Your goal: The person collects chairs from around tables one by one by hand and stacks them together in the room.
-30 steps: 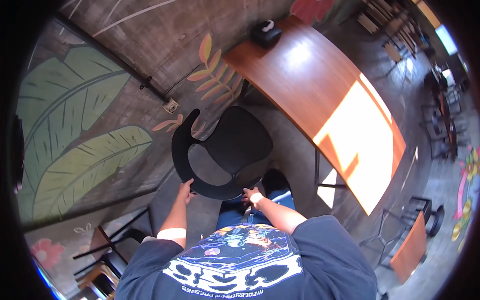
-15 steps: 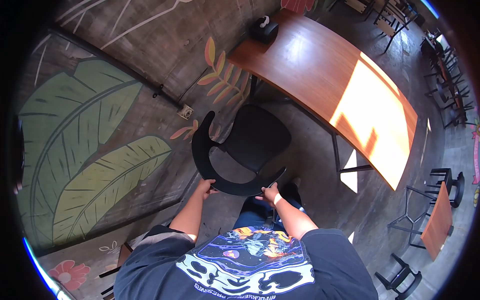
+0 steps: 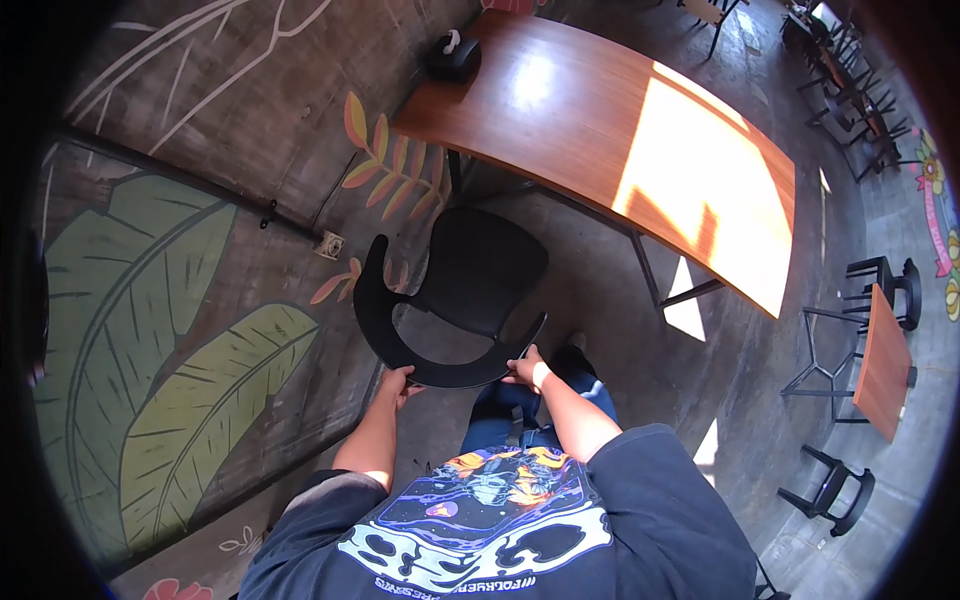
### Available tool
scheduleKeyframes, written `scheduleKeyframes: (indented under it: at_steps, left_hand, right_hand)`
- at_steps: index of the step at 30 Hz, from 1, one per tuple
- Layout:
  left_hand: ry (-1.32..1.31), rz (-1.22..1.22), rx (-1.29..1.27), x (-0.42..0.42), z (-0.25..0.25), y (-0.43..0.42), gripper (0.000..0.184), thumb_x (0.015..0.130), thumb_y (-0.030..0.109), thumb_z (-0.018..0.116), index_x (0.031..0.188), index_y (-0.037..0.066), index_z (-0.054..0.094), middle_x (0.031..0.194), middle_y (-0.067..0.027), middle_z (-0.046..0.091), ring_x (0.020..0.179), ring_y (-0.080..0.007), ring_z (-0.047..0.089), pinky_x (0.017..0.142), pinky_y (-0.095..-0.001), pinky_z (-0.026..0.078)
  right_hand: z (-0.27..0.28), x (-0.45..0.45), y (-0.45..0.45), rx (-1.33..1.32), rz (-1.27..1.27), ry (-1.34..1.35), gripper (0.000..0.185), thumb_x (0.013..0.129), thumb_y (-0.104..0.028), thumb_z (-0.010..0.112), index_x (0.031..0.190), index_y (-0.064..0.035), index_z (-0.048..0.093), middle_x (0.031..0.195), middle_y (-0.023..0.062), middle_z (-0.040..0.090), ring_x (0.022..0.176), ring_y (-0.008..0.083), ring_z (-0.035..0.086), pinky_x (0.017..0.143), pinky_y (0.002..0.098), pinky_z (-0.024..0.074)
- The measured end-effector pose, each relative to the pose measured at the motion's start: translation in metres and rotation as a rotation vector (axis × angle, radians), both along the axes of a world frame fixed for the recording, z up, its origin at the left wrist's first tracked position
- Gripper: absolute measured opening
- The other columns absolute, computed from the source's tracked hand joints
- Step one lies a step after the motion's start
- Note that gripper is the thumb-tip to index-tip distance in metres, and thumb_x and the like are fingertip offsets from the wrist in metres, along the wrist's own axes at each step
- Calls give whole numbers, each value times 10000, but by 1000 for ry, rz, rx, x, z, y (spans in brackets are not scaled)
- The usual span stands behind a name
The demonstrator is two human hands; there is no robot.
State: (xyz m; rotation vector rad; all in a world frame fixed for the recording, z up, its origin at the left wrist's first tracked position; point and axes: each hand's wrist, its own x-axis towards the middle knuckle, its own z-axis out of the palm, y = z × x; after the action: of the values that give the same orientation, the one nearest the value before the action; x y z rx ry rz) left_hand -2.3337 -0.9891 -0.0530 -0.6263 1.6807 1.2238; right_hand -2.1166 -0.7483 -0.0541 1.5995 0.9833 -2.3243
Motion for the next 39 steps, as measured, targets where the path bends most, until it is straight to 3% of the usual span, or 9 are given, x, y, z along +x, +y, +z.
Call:
scheduleKeyframes:
  at_steps: [8,9,12,15,17,20,24,31,39]
  left_hand:
    - [-46,7,-17,-9,-4,-1,311,910,32,527,1204,-66,499,1124,-240,621,965,-385,672,776,-536,600]
    - [-46,-2,-6,-9,-7,-2,311,910,32,527,1204,-66,499,1124,-240,621,965,-385,672,776,-536,600]
    - [-53,8,22,-10,-11,-3,327,895,42,554,1204,-51,501,1136,-215,625,1040,-373,648,789,-604,565]
    - [56,30,-54,0,-9,9,407,880,51,586,1262,-40,477,1248,-211,572,1199,-351,559,925,-583,497]
    - [976,-66,-438,16,14,29,547,866,55,615,1371,-13,416,1404,-196,462,1327,-310,442,1052,-485,404]
    - [1458,-405,-84,53,92,77,641,874,44,608,1455,15,339,1512,-186,338,1389,-283,365,1120,-379,333]
    - [809,-599,762,130,185,150,643,896,45,598,1479,39,328,1490,-165,394,1355,-263,433,1121,-383,346]
    - [589,-918,1069,281,260,242,619,916,73,592,1479,47,337,1501,-140,387,1368,-256,414,1125,-387,328]
    - [265,-1079,1209,509,276,310,594,956,108,574,1484,31,312,1516,-150,364,1360,-260,415,1111,-370,335]
  right_hand:
    - [-10,39,16,533,610,-102,814,886,-251,684,1461,-8,162,800,133,666,712,203,668,665,350,539]
    - [-10,51,19,473,506,-72,753,891,-237,672,1449,-12,218,823,119,667,747,204,661,748,363,527]
    - [7,86,28,568,438,-44,709,909,-218,664,1441,-12,244,875,118,674,784,178,663,702,303,523]
    - [35,124,34,490,206,-35,587,949,-210,611,1419,-31,309,988,101,667,862,158,655,749,302,525]
    - [66,142,38,406,12,-27,444,992,-210,541,1371,-30,397,1088,120,658,937,169,657,816,309,527]
    - [88,171,37,498,-270,135,393,1002,-216,526,1336,-26,445,1146,138,647,1001,196,653,858,329,532]
    - [137,186,40,544,-474,332,404,995,-247,546,1328,-30,472,1248,135,612,1125,207,611,928,330,500]
    - [217,279,56,858,-628,641,485,996,-270,542,1399,-32,414,1373,165,521,1233,246,545,1035,369,433]
    - [237,511,28,1069,-1055,542,554,1006,-338,483,1432,-10,351,1417,207,467,1280,296,504,1074,416,405]
